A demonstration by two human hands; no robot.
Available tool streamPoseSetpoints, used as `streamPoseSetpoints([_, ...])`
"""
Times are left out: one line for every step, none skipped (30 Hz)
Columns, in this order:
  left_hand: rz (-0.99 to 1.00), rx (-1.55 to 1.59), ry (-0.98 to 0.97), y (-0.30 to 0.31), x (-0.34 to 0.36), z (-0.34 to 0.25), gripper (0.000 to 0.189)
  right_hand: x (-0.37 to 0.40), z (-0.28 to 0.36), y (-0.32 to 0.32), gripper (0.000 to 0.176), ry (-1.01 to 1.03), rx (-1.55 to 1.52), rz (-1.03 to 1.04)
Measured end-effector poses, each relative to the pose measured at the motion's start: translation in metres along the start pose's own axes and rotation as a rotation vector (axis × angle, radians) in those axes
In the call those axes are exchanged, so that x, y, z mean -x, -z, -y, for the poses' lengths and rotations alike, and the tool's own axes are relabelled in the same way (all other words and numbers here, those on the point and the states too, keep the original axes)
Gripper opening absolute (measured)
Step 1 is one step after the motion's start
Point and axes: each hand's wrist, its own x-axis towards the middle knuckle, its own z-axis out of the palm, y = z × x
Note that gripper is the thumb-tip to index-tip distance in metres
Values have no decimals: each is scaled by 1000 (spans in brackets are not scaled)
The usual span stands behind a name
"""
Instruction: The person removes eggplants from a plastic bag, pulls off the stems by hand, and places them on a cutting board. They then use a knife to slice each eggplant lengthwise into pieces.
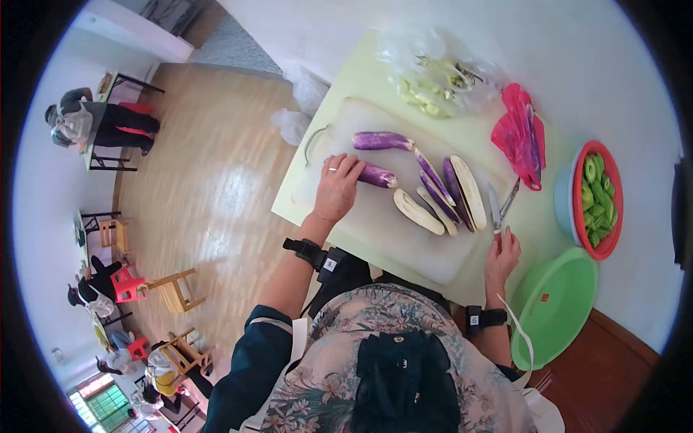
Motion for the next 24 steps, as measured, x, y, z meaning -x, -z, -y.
streamPoseSetpoints([11, 13, 12, 3, -2, -2, 38, -2, 2, 0, 33, -22, -8, -1])
streamPoseSetpoints([24, 25, 22, 6, -1, -3, 40, -4, 3, -2, 33, -18, -11, -3])
streamPoseSetpoints([26, 69, 46, 6, 1, -2, 42, -6, 7, -2, 29, -11, -126, 46])
streamPoseSetpoints([30, 75, 42, 7, 2, 1, 42, -7, 10, 0, 25, -8, -237, 95])
streamPoseSetpoints([-20, 61, 77, 8, 5, 4, 42, -7, 14, 2, 25, -15, -229, 95])
streamPoseSetpoints([-70, 46, 115, 9, 8, 8, 42, -12, 31, 10, 23, 75, -211, 55])
streamPoseSetpoints([-85, 33, 144, 11, 9, 16, 43, -17, 46, 12, 21, 169, -196, 13])
streamPoseSetpoints([-113, 52, 166, 11, 13, 25, 43, -19, 51, 8, 21, 168, -190, 11])
streamPoseSetpoints([-138, 79, 181, 8, 16, 35, 43, -18, 52, 4, 19, 198, -195, 14])
streamPoseSetpoints([-155, 96, 185, 8, 17, 42, 42, -17, 53, 6, 17, 217, -186, 15])
streamPoseSetpoints([-129, 111, 213, 6, 19, 48, 41, -15, 56, 7, 12, 200, -199, 3])
streamPoseSetpoints([-122, 113, 209, 9, 18, 48, 38, -16, 64, 8, 8, 185, -211, -8])
streamPoseSetpoints([-131, 97, 169, 13, 17, 46, 37, -16, 69, 10, 8, 165, -183, -16])
streamPoseSetpoints([-141, 77, 133, 15, 17, 43, 35, -16, 73, 11, 6, 185, -219, -5])
streamPoseSetpoints([-134, 95, 122, 12, 19, 40, 35, -15, 75, 12, 7, 208, -260, 8])
streamPoseSetpoints([-106, 72, 116, 11, 22, 37, 36, -14, 75, 14, 7, 195, -248, 5])
streamPoseSetpoints([-79, 44, 110, 9, 24, 34, 37, -13, 74, 15, 9, 157, -268, 62])
streamPoseSetpoints([-73, 51, 102, 8, 26, 29, 37, -12, 75, 15, 12, 118, -291, 118])
streamPoseSetpoints([-81, 58, 120, 7, 28, 23, 37, -11, 76, 13, 12, 143, -299, 44])
streamPoseSetpoints([-88, 64, 139, 6, 30, 18, 38, -10, 74, 12, 12, 133, -294, 44])
streamPoseSetpoints([-81, 69, 132, 5, 32, 13, 38, -9, 72, 11, 9, 98, -292, 32])
streamPoseSetpoints([-90, 49, 127, 6, 33, 9, 39, -8, 71, 10, 10, 63, -290, 20])
streamPoseSetpoints([-100, 28, 122, 6, 34, 6, 41, -9, 70, 10, 10, 52, -286, 18])
streamPoseSetpoints([-92, 34, 115, 5, 36, 4, 41, -11, 70, 10, 13, 60, -291, 9])
